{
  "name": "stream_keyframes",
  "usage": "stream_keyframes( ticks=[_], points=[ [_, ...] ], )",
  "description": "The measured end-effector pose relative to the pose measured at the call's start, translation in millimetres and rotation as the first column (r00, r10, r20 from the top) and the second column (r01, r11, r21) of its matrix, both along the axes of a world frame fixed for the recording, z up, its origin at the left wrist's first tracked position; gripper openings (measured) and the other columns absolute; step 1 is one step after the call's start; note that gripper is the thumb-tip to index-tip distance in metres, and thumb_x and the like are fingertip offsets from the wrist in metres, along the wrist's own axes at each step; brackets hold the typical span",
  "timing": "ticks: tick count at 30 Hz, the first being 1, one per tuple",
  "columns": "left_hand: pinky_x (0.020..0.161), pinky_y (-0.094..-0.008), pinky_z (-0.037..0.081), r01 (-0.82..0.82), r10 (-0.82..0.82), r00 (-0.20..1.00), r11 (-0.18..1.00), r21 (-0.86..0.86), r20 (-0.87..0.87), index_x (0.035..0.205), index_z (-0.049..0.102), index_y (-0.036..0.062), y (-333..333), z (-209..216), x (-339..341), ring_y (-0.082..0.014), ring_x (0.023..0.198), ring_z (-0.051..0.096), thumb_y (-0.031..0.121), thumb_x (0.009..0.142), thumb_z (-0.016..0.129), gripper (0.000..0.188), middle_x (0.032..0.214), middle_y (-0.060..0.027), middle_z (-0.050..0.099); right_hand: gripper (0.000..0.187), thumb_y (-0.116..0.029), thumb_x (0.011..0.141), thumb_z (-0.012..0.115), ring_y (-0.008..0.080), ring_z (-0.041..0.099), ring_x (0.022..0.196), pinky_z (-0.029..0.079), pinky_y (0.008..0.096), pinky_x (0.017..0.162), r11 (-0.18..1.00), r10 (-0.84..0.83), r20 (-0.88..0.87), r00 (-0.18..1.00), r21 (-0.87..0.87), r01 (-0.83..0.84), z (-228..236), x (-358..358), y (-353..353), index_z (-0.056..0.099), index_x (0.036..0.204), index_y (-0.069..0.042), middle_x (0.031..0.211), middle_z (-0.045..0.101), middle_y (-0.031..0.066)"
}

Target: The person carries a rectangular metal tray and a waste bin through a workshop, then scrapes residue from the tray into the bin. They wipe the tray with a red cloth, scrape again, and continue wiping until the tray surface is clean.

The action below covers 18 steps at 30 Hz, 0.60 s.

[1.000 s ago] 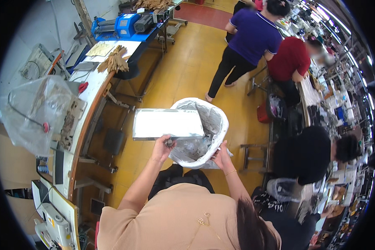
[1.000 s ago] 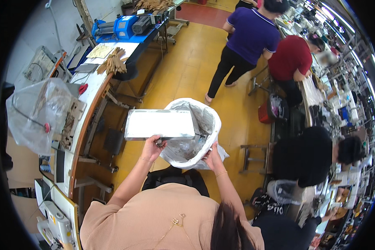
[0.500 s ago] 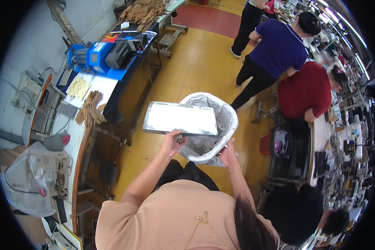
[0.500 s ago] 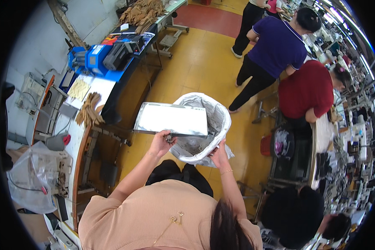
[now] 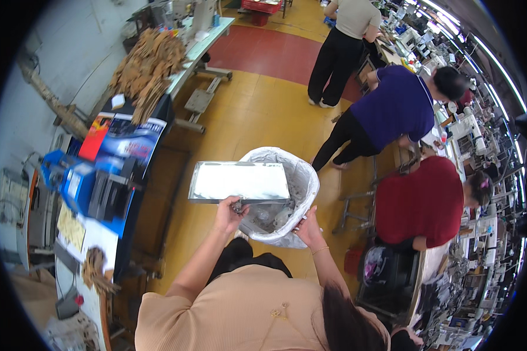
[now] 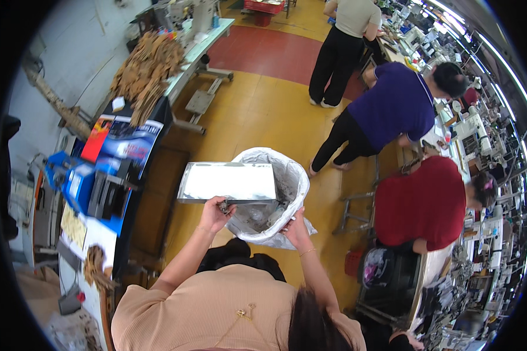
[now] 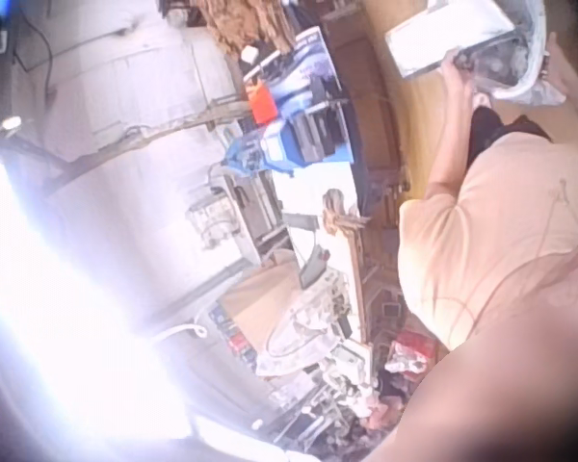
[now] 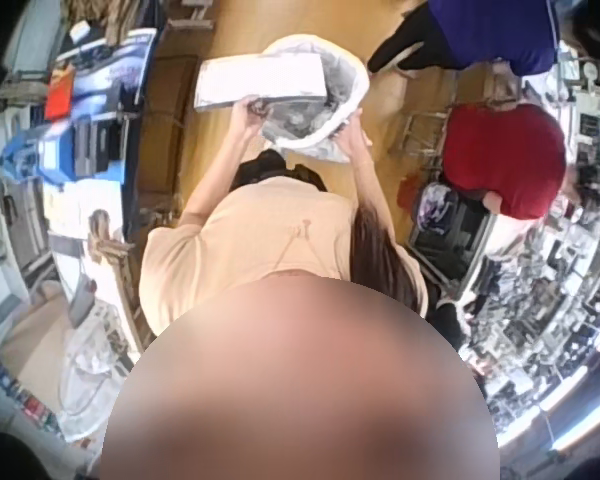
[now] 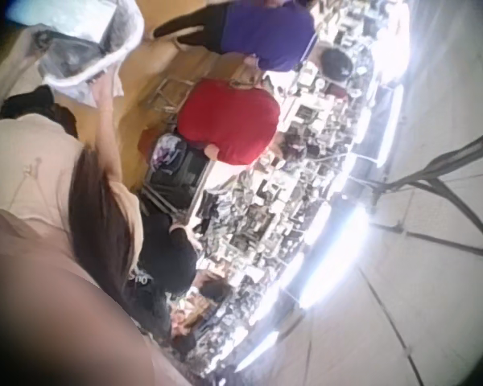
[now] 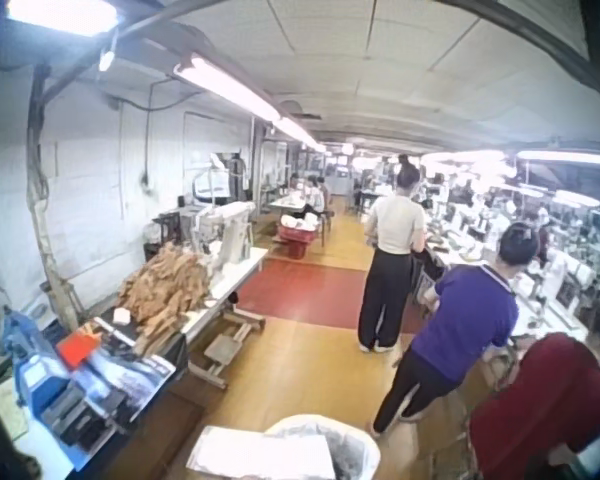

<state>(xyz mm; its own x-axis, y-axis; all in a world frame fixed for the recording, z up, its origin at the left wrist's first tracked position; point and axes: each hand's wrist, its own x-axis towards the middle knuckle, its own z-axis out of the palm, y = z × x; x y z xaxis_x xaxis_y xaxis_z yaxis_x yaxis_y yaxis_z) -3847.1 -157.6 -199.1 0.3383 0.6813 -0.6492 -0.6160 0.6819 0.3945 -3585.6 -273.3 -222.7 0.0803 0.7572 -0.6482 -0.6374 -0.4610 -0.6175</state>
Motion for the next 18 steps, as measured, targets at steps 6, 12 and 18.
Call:
stream_keyframes(
  ticks=[6, 12, 18],
  points=[
    [0.077, -0.0381, 0.048, 0.066, -0.065, 0.998, 0.997, 0.043, -0.012, 0.092, 0.055, 0.008, 202, -6, 89, -0.0257, 0.084, 0.06, 0.016, 0.083, 0.062, 0.014, 0.096, -0.0091, 0.06, 0.083, -0.073, 0.091, 0.019, 0.0328, 0.052, 0.116, 0.04, 0.053, 0.101, 0.996, -0.084, -0.027, 0.996, 0.038, 0.085, -2, 79, 174, 0.033, 0.143, -0.011, 0.13, 0.051, 0.0178],
    [0.079, -0.0386, 0.048, 0.045, -0.044, 0.999, 0.999, -0.006, 0.026, 0.093, 0.056, 0.0078, 394, -23, 188, -0.0259, 0.083, 0.061, 0.016, 0.082, 0.06, 0.015, 0.095, -0.0097, 0.061, 0.09, -0.075, 0.09, 0.017, 0.033, 0.051, 0.114, 0.037, 0.0511, 0.103, 0.999, -0.035, -0.041, 0.999, 0.022, 0.036, -19, 174, 373, 0.034, 0.142, -0.003, 0.128, 0.051, 0.0184],
    [0.079, -0.0386, 0.049, 0.038, -0.037, 0.999, 0.999, -0.012, 0.023, 0.092, 0.057, 0.0063, 568, -16, 251, -0.0246, 0.081, 0.062, 0.016, 0.081, 0.06, 0.015, 0.089, -0.0096, 0.063, 0.084, -0.074, 0.091, 0.019, 0.0283, 0.055, 0.1, 0.042, 0.052, 0.096, 1.0, 0.02, -0.025, 1.0, -0.005, -0.02, -21, 258, 580, 0.041, 0.133, -0.005, 0.111, 0.059, 0.016]
  ],
)
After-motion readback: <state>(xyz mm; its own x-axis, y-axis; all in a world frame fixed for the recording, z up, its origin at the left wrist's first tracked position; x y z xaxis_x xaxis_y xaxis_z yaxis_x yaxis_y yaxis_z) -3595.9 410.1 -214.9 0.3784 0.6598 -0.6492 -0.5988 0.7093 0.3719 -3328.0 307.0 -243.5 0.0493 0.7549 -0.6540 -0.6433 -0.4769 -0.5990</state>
